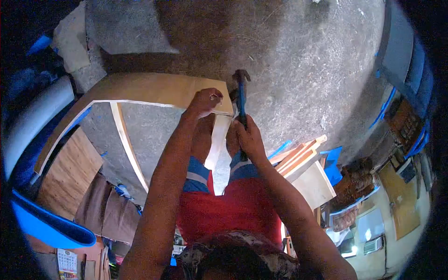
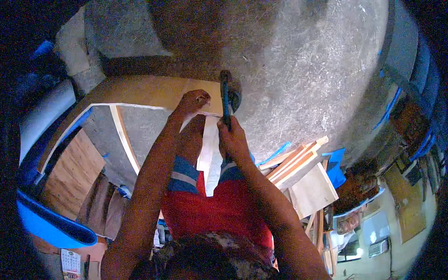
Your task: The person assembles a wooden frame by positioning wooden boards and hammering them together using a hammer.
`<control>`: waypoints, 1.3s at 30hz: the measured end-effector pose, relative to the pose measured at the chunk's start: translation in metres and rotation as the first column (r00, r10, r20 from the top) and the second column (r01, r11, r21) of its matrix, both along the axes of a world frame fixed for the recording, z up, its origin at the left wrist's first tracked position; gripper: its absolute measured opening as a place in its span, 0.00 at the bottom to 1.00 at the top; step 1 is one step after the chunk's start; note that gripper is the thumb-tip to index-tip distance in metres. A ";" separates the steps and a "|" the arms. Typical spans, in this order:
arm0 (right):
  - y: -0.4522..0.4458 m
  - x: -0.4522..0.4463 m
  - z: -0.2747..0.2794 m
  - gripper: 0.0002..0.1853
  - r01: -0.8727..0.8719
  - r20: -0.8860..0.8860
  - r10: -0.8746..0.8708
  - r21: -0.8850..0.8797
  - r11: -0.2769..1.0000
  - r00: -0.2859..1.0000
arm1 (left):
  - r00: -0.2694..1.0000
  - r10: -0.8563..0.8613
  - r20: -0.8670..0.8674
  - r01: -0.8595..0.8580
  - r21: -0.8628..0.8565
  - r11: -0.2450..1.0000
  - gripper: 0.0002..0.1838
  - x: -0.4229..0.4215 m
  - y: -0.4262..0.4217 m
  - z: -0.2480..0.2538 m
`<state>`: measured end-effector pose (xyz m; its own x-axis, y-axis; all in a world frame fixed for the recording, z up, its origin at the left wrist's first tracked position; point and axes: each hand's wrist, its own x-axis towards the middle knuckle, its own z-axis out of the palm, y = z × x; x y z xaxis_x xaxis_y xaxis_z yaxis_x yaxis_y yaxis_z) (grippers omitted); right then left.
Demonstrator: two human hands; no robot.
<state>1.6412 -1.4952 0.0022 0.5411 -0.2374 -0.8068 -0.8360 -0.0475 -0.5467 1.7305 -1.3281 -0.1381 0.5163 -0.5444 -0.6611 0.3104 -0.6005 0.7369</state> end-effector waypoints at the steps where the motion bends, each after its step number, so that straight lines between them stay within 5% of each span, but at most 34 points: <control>1: -0.001 0.004 0.005 0.14 -0.002 -0.006 0.002 -0.004 1.000 1.000 | 0.997 0.030 -0.073 -0.031 -0.014 0.999 0.12 -0.003 -0.003 -0.003; 2: -0.003 0.007 0.012 0.14 0.031 -0.056 -0.029 0.039 0.999 0.998 | 0.996 0.032 -0.083 -0.034 -0.018 0.999 0.12 -0.007 -0.004 -0.006; 4: -0.007 0.018 0.026 0.15 0.060 -0.105 -0.052 0.075 0.995 0.993 | 0.962 -0.219 -0.164 0.242 0.136 0.961 0.15 -0.008 -0.007 -0.011; 9: -0.011 0.013 0.026 0.20 -0.017 -0.400 0.071 0.137 0.990 0.914 | 0.970 -0.209 -0.123 0.222 0.099 0.970 0.17 -0.012 -0.003 -0.014; 13: -0.006 0.033 0.037 0.23 0.009 -0.404 0.050 0.143 0.990 0.913 | 0.972 -0.236 -0.004 0.235 0.128 0.964 0.17 -0.023 -0.001 -0.024; 16: 0.002 0.034 0.039 0.26 0.129 -0.210 -0.106 0.101 0.986 0.972 | 0.972 -0.235 0.024 0.231 0.127 0.965 0.16 -0.024 0.000 -0.022; 19: -0.004 0.036 0.030 0.26 0.112 -0.256 -0.082 0.104 0.988 0.963 | 0.960 -0.280 -0.021 0.280 0.157 0.947 0.15 -0.019 -0.004 -0.017; 22: -0.024 0.033 0.011 0.26 -0.248 -0.187 0.257 0.071 0.966 0.948 | 0.985 -0.163 -0.048 0.168 0.138 0.976 0.14 -0.021 -0.004 -0.013; 26: -0.015 0.039 0.013 0.29 0.005 -0.150 -0.009 -0.032 0.999 0.989 | 0.981 -0.192 -0.029 0.194 0.114 0.974 0.18 -0.021 -0.004 -0.014; 27: -0.013 0.029 0.010 0.30 -0.123 -0.059 0.121 -0.037 0.992 0.991 | 0.985 -0.172 -0.033 0.175 0.120 0.977 0.15 -0.020 -0.004 -0.013; 30: -0.024 0.046 0.023 0.29 -0.230 -0.421 0.310 0.229 0.946 0.853 | 0.985 -0.169 -0.031 0.172 0.134 0.976 0.13 -0.022 -0.004 -0.016; 32: -0.022 0.053 0.037 0.28 -0.066 -0.368 0.115 0.144 0.987 0.923 | 0.985 -0.171 -0.031 0.173 0.145 0.974 0.13 -0.024 -0.002 -0.011; 34: -0.021 0.052 0.050 0.26 0.030 -0.267 0.000 0.108 0.994 0.964 | 0.997 0.066 0.040 -0.067 0.024 0.997 0.18 -0.021 -0.002 0.001; 35: -0.015 0.065 0.071 0.26 0.225 -0.316 -0.169 0.151 0.962 0.933 | 0.996 0.075 0.043 -0.075 0.018 0.997 0.18 -0.016 -0.004 0.012; 37: -0.005 0.070 0.098 0.23 0.463 -0.423 -0.352 0.195 0.864 0.835 | 0.942 0.233 -0.242 -0.061 0.558 0.827 0.20 -0.014 -0.003 0.039; 39: -0.004 0.060 0.103 0.22 0.323 -0.451 -0.231 0.138 0.936 0.862 | 0.920 0.341 -0.191 -0.214 0.485 0.848 0.26 -0.039 0.009 0.064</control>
